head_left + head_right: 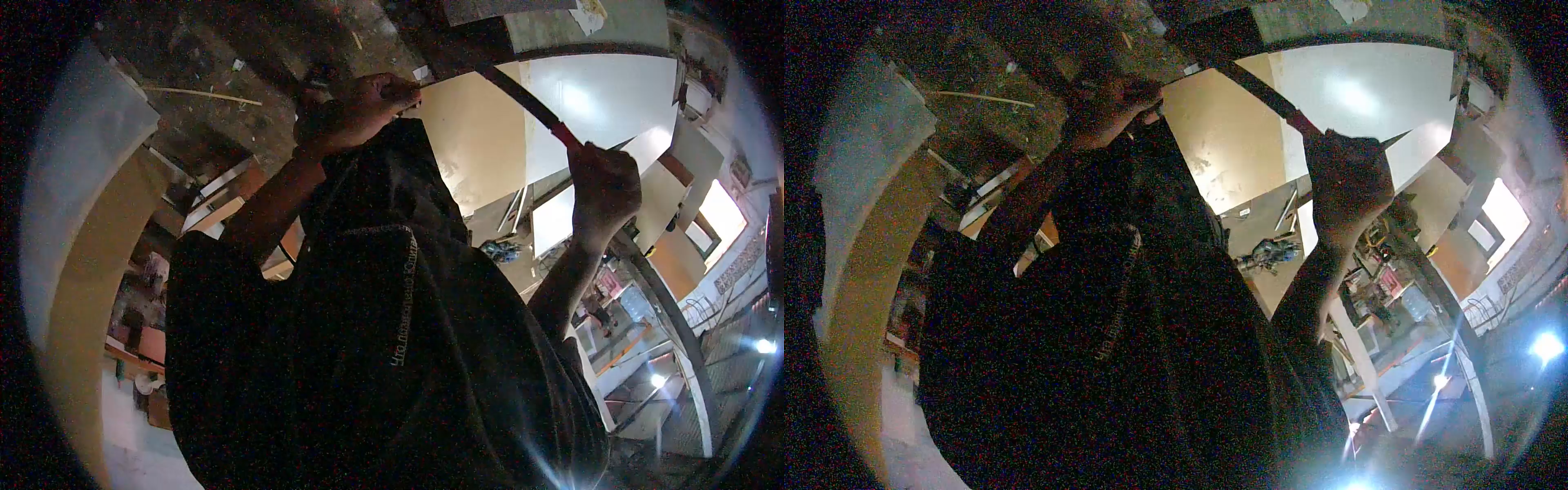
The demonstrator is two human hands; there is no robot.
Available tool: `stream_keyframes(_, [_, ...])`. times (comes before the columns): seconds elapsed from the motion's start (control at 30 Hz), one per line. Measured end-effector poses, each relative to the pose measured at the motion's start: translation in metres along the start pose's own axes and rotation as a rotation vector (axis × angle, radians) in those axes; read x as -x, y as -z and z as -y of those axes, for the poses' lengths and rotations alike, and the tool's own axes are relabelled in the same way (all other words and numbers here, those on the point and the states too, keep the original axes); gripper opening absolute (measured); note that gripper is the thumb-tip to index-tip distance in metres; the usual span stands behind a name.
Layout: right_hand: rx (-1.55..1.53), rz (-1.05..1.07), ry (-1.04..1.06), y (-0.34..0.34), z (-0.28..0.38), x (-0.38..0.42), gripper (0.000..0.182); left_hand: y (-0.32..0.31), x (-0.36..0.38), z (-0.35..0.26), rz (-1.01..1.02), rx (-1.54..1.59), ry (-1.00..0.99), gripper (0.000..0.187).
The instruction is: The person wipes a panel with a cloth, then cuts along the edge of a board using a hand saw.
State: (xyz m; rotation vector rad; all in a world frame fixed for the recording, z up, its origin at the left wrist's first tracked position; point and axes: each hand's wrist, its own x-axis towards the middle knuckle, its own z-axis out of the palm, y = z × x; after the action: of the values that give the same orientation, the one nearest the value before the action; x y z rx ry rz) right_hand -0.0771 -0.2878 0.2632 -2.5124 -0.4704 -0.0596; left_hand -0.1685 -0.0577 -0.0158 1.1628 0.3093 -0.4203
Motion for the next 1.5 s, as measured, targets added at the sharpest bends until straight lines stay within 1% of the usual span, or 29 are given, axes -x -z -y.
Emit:
stream_keyframes(0.03, [0.105, 0.005, 0.013, 0.002, 0.0, 0.004, 0.019, 0.0, -0.002, 0.003, -0.028, 0.018, -0.004, 0.026])
stream_keyframes(0.07, [0.135, -0.014, -0.007, 0.002, -0.002, 0.011, 0.014, -0.004, 0.001, 0.002, -0.053, 0.068, 0.003, 0.026])
stream_keyframes(0.17, [0.033, -0.044, -0.052, -0.001, 0.002, 0.024, 0.014, -0.02, 0.008, -0.002, -0.192, 0.181, -0.053, 0.026])
stream_keyframes(0.2, [-0.027, -0.056, -0.123, -0.002, 0.007, 0.027, 0.013, -0.024, 0.01, -0.003, -0.252, 0.211, -0.087, 0.026])
stream_keyframes(0.27, [0.001, -0.026, -0.032, -0.001, 0.004, 0.027, 0.014, -0.027, 0.014, -0.01, -0.282, 0.205, -0.118, 0.026])
stream_keyframes(0.3, [0.018, -0.008, 0.011, -0.001, 0.005, 0.027, 0.015, -0.026, 0.015, -0.009, -0.31, 0.157, -0.088, 0.025])
stream_keyframes(0.37, [-0.007, -0.01, 0.004, -0.002, 0.01, 0.029, 0.016, -0.02, 0.015, -0.002, -0.373, 0.014, 0.013, 0.026])
stream_keyframes(0.47, [-0.035, 0.03, 0.05, -0.007, 0.022, 0.029, 0.018, -0.003, 0.016, 0.015, -0.434, -0.146, 0.012, 0.028])
stream_keyframes(0.5, [-0.046, 0.053, 0.075, -0.009, 0.025, 0.028, 0.018, 0.002, 0.017, 0.016, -0.431, -0.21, -0.009, 0.029])
stream_keyframes(0.53, [0.039, 0.159, 0.172, -0.01, 0.034, 0.024, 0.026, 0.006, 0.016, 0.017, -0.424, -0.28, -0.041, 0.03])
stream_keyframes(0.6, [0.0, 0.193, 0.188, -0.023, 0.036, 0.024, 0.026, 0.015, 0.016, -0.008, -0.333, -0.467, -0.158, 0.031])
stream_keyframes(0.63, [-0.019, 0.209, 0.197, -0.029, 0.035, 0.022, 0.026, 0.017, 0.014, -0.018, -0.254, -0.494, -0.202, 0.032])
stream_keyframes(0.7, [-0.005, 0.238, 0.246, -0.041, 0.037, 0.019, 0.024, 0.023, 0.006, -0.008, -0.073, -0.334, -0.234, 0.034])
stream_keyframes(0.77, [0.035, 0.304, 0.272, -0.043, 0.044, 0.014, 0.023, 0.023, -0.013, 0.033, 0.064, -0.035, -0.203, 0.032])
stream_keyframes(0.8, [0.104, 0.345, 0.324, -0.044, 0.051, 0.008, 0.022, 0.023, -0.016, 0.038, 0.089, 0.023, -0.176, 0.031])
stream_keyframes(0.83, [0.189, 0.389, 0.332, -0.045, 0.056, 0.006, 0.021, 0.022, -0.019, 0.042, 0.112, 0.081, -0.146, 0.029])
stream_keyframes(0.87, [0.272, 0.429, 0.341, -0.036, 0.06, 0.001, 0.02, 0.013, -0.017, 0.026, 0.096, 0.044, -0.102, 0.028])
stream_keyframes(0.9, [0.356, 0.47, 0.349, -0.036, 0.063, -0.001, 0.02, 0.013, -0.021, 0.034, 0.074, -0.129, -0.242, 0.025])
stream_keyframes(0.93, [0.3, 0.463, 0.351, -0.037, 0.063, -0.002, 0.019, 0.013, -0.025, 0.039, 0.027, -0.303, -0.378, 0.023])
stream_keyframes(0.97, [0.246, 0.454, 0.353, -0.038, 0.062, -0.004, 0.019, 0.018, -0.044, 0.077, -0.028, -0.617, -0.7, 0.021])
stream_keyframes(1.0, [0.192, 0.444, 0.355, -0.037, 0.062, -0.006, 0.019, 0.019, -0.055, 0.098, -0.088, -0.934, -1.023, 0.018])
stream_keyframes(1.1, [0.219, 0.458, 0.446, -0.037, 0.066, -0.012, 0.021, 0.007, -0.056, 0.086, 0.153, 0.18, -0.252, 0.016])
stream_keyframes(1.17, [0.237, 0.49, 0.427, -0.035, 0.065, -0.012, 0.021, 0.009, -0.057, 0.084, 0.206, 0.18, -0.265, 0.016])
stream_keyframes(1.2, [0.245, 0.508, 0.42, -0.048, 0.062, -0.007, 0.021, 0.02, -0.06, 0.1, 0.23, 0.182, -0.272, 0.016])
stream_keyframes(1.3, [0.167, 0.533, 0.501, -0.067, 0.034, 0.001, 0.018, 0.02, -0.066, 0.121, 0.131, 0.326, -0.262, 0.018])
stream_keyframes(1.33, [0.171, 0.533, 0.421, -0.069, 0.038, 0.0, 0.015, 0.024, -0.072, 0.121, 0.146, 0.284, -0.264, 0.019])
stream_keyframes(1.4, [0.236, 0.537, 0.42, -0.072, 0.049, -0.004, 0.017, 0.027, -0.069, 0.12, 0.181, 0.207, -0.248, 0.021])
stream_keyframes(1.43, [0.266, 0.541, 0.41, -0.071, 0.057, -0.003, 0.019, 0.025, -0.063, 0.122, 0.177, 0.215, -0.217, 0.022])
stream_keyframes(1.5, [0.369, 0.629, 0.243, -0.066, 0.078, -0.003, 0.027, 0.025, -0.061, 0.11, 0.161, 0.221, -0.182, 0.023])
